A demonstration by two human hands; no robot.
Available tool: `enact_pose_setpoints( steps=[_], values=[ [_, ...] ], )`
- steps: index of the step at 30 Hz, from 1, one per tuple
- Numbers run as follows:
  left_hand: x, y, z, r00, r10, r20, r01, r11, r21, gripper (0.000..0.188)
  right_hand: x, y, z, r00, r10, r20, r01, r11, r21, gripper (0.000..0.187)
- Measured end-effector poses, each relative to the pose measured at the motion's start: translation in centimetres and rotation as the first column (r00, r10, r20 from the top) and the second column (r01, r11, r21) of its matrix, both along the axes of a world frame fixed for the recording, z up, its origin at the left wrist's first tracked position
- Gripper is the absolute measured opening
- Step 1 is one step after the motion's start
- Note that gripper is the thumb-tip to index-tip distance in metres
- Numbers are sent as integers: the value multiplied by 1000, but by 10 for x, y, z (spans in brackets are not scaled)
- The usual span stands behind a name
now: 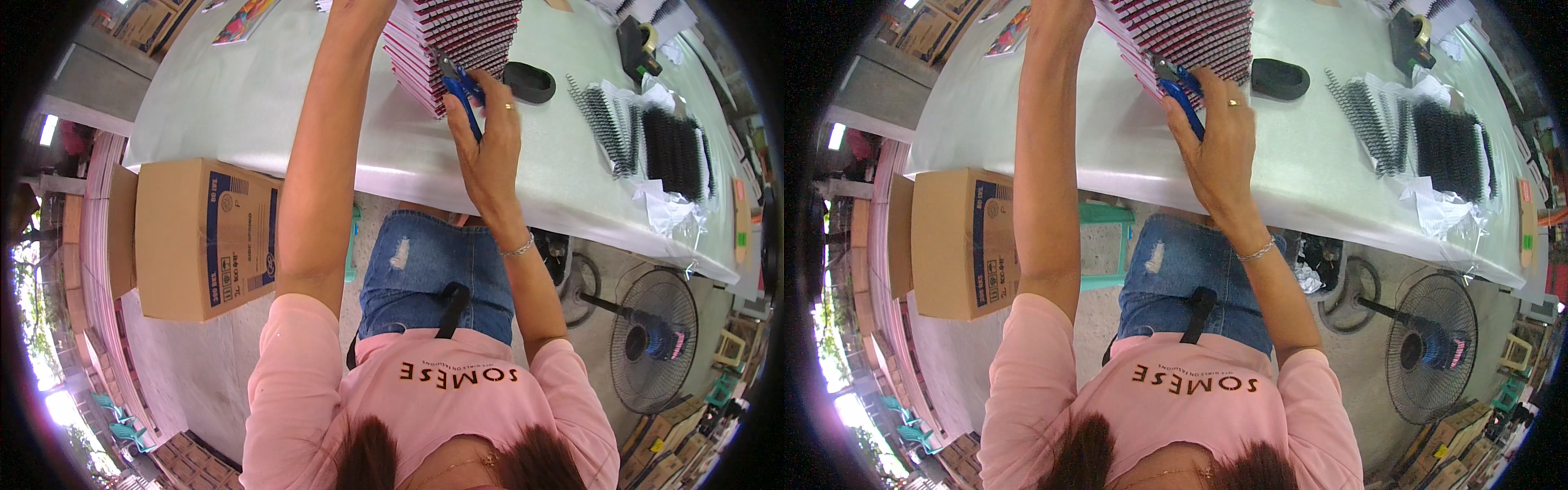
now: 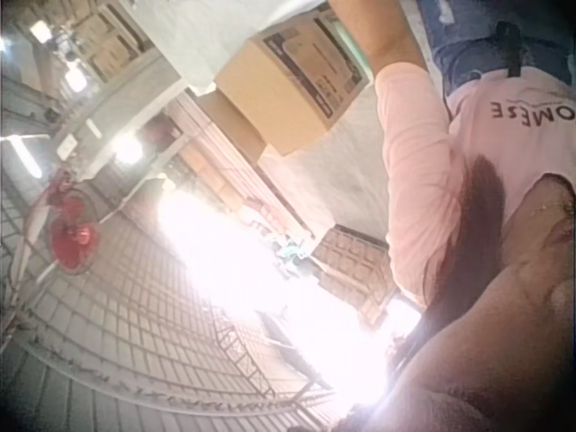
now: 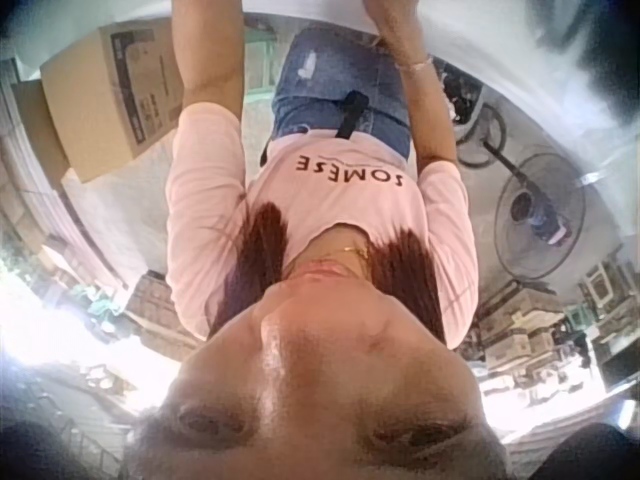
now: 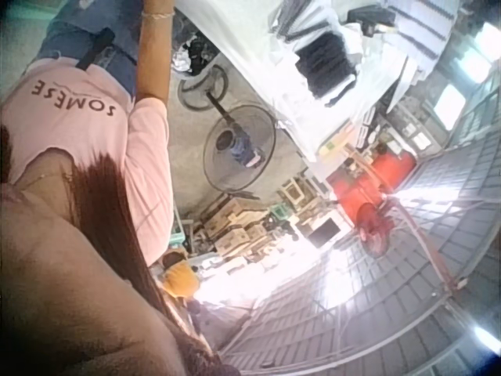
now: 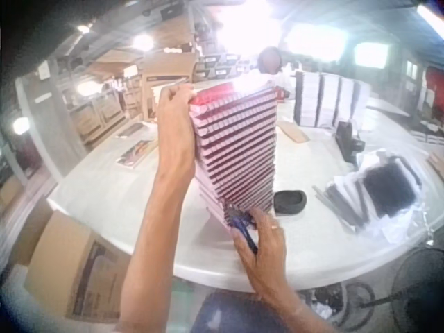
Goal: The person uses pliers to trim the spiral binding of stacked notebooks at a workbench. After trimming, the person opens a cardboard box and places the notebooks inside.
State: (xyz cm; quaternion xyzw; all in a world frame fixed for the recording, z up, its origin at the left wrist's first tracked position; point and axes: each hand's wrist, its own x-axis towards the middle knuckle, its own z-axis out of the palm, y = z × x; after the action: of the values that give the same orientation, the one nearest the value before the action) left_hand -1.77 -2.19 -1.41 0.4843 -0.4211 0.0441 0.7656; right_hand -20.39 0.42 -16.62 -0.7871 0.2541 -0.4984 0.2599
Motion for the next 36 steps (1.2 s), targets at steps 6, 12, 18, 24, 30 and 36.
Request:
enact_pose_setpoints(
  steps=[6,12,18,24,30,36],
  values=[
    [4,-1,-1,1000,-6,-3,6,1000,-3,27,-20,-8,26,889,425,170,-412,581,702,41],
    [2,-2,-2,1000,-1,28,2,1000,-31,28,-15,3,2,988,-106,-113,95,991,-96,50],
    [0,0,-1,999,7,35,-6,1000,-28,30,-7,0,-11,989,-116,-89,101,983,-154,54],
    [-7,4,2,1000,23,-4,-23,999,30,30,-8,-1,-3,994,-45,-101,38,996,-76,45],
    [-6,4,2,1000,30,-9,-29,999,32,29,-25,-14,21,838,503,214,-466,452,761,46],
    [-1,-1,0,1000,-1,22,1,1000,-20,27,-18,-3,-7,992,-93,-81,87,993,-79,48]
  ],
)
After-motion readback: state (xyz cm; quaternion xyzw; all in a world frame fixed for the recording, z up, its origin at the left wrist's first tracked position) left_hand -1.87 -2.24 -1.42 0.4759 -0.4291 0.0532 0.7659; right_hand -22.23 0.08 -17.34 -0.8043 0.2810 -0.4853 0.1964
